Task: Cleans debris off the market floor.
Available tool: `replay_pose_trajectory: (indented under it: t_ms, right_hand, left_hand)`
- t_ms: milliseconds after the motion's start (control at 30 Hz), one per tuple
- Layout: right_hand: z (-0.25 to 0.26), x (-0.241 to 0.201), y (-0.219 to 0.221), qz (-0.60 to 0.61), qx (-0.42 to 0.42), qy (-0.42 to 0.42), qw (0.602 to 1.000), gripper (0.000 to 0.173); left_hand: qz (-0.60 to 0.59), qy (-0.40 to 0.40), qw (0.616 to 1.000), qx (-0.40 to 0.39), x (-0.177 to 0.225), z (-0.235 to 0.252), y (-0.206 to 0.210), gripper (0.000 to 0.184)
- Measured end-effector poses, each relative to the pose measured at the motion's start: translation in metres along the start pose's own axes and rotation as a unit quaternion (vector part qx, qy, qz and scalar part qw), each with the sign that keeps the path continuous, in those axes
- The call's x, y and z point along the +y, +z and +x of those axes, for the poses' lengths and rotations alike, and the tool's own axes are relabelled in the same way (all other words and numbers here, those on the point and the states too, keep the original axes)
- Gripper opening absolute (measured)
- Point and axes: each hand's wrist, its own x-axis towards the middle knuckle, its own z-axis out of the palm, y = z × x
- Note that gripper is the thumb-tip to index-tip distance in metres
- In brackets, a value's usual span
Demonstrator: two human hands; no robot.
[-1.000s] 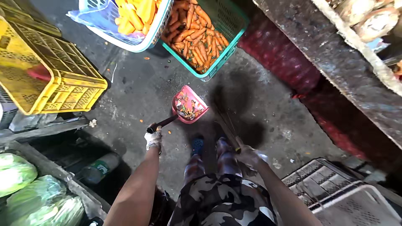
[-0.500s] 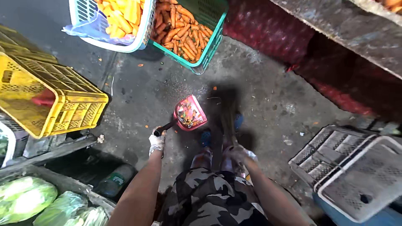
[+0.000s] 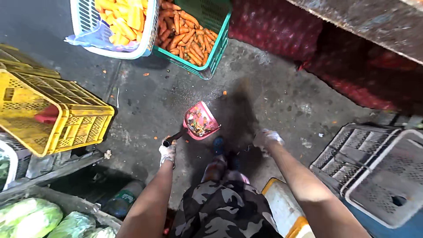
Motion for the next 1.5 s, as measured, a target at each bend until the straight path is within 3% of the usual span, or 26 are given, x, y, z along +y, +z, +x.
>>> replay_pose_trajectory:
  t_ms: [67, 100, 167, 267, 333, 400, 500, 533, 600, 733, 833, 967, 1033, 1100, 1200, 1233, 1267, 1300, 1333, 1367, 1400, 1433, 1467, 1500]
  right_hand:
    - [-0.013, 0.002, 0.014, -0.102, -0.038, -0.055, 0.993, 0.095]
    - [-0.019, 0.017, 0.022, -0.113, -0.035, -0.075, 0.99, 0.095]
    - [-0.028, 0.059, 0.026, -0.107, -0.024, -0.1, 0.989, 0.082]
    - [-0.036, 0.095, 0.009, -0.061, -0.009, -0.081, 0.995, 0.077]
    - [-0.033, 0.086, -0.002, -0.007, 0.033, -0.045, 0.998, 0.079]
    - [-0.013, 0.068, 0.016, 0.059, 0.105, -0.016, 0.993, 0.083]
    - [-0.013, 0.017, 0.044, 0.085, 0.0, 0.018, 0.996, 0.07]
    - [-0.023, 0.003, 0.053, 0.061, -0.048, 0.001, 0.997, 0.072]
    - [-0.047, -0.009, 0.064, -0.014, -0.115, -0.054, 0.992, 0.092]
    - [-0.07, 0.053, 0.072, -0.043, -0.074, -0.124, 0.989, 0.084]
    - [-0.075, 0.088, 0.062, 0.007, -0.026, -0.064, 0.998, 0.078]
    - [-0.046, 0.077, 0.043, 0.167, 0.045, 0.077, 0.982, 0.087]
    - [-0.027, 0.055, 0.057, 0.245, 0.057, 0.091, 0.963, 0.08]
    - [-0.017, 0.036, 0.086, 0.226, 0.002, 0.06, 0.972, 0.07]
    - [-0.05, 0.022, 0.103, 0.105, -0.127, 0.01, 0.986, 0.081]
    - [-0.059, 0.031, 0.109, 0.091, -0.137, -0.011, 0.986, 0.087]
    - [-0.068, 0.046, 0.113, 0.102, -0.133, -0.036, 0.985, 0.092]
    - [-0.074, 0.067, 0.119, 0.131, -0.109, -0.065, 0.983, 0.095]
    - [-0.08, 0.088, 0.124, 0.16, -0.085, -0.082, 0.98, 0.094]
    - [-0.089, 0.105, 0.126, 0.174, -0.07, -0.073, 0.98, 0.092]
    - [-0.1, 0.118, 0.121, 0.183, -0.064, -0.043, 0.98, 0.088]
    - [-0.107, 0.13, 0.117, 0.199, -0.051, -0.007, 0.979, 0.087]
    - [-0.11, 0.144, 0.116, 0.233, -0.031, 0.021, 0.972, 0.091]
    - [-0.109, 0.16, 0.116, 0.286, 0.003, 0.033, 0.958, 0.093]
  left_hand:
    - [-0.003, -0.005, 1.0, 0.001, 0.007, -0.003, -0.001, 0.047]
    - [0.003, -0.019, 1.0, -0.021, 0.015, -0.009, -0.007, 0.048]
    - [-0.005, 0.001, 1.0, 0.014, 0.007, -0.007, -0.003, 0.045]
    - [-0.036, 0.012, 0.999, 0.024, 0.003, -0.008, -0.001, 0.045]
    - [-0.059, 0.008, 0.998, 0.018, 0.003, -0.011, -0.002, 0.046]
    - [-0.068, 0.009, 0.997, 0.022, 0.0, -0.01, 0.0, 0.046]
    - [-0.059, 0.016, 0.998, 0.029, -0.004, -0.005, 0.007, 0.046]
    - [-0.059, 0.016, 0.998, 0.029, -0.003, -0.006, 0.008, 0.046]
    - [-0.049, 0.011, 0.998, 0.031, 0.004, -0.015, 0.002, 0.046]
    - [-0.076, -0.001, 0.996, 0.051, 0.01, -0.035, -0.009, 0.045]
    - [-0.091, -0.013, 0.993, 0.073, 0.004, -0.041, -0.016, 0.044]
    - [-0.113, -0.053, 0.988, 0.091, 0.014, -0.058, -0.025, 0.044]
    - [-0.122, -0.056, 0.987, 0.092, 0.012, -0.057, -0.024, 0.045]
    - [-0.121, -0.054, 0.987, 0.086, 0.021, -0.065, -0.021, 0.044]
    - [-0.099, -0.076, 0.99, 0.072, 0.034, -0.07, -0.022, 0.044]
    - [-0.081, -0.062, 0.994, 0.048, 0.024, -0.062, -0.025, 0.045]
    - [-0.057, 0.027, 0.996, 0.057, -0.012, -0.042, -0.021, 0.044]
    - [-0.079, 0.209, 0.96, 0.172, -0.069, -0.003, 0.002, 0.039]
    - [-0.091, 0.289, 0.935, 0.184, -0.097, 0.023, 0.009, 0.04]
    - [-0.093, 0.292, 0.936, 0.17, -0.094, 0.021, 0.01, 0.04]
    - [-0.088, 0.239, 0.957, 0.14, -0.063, -0.005, 0.005, 0.04]
    - [-0.069, 0.11, 0.991, 0.043, -0.009, -0.048, -0.01, 0.044]
    - [-0.08, 0.049, 0.995, 0.028, 0.027, -0.077, -0.01, 0.044]
    - [-0.083, 0.048, 0.995, 0.042, 0.042, -0.091, -0.003, 0.043]
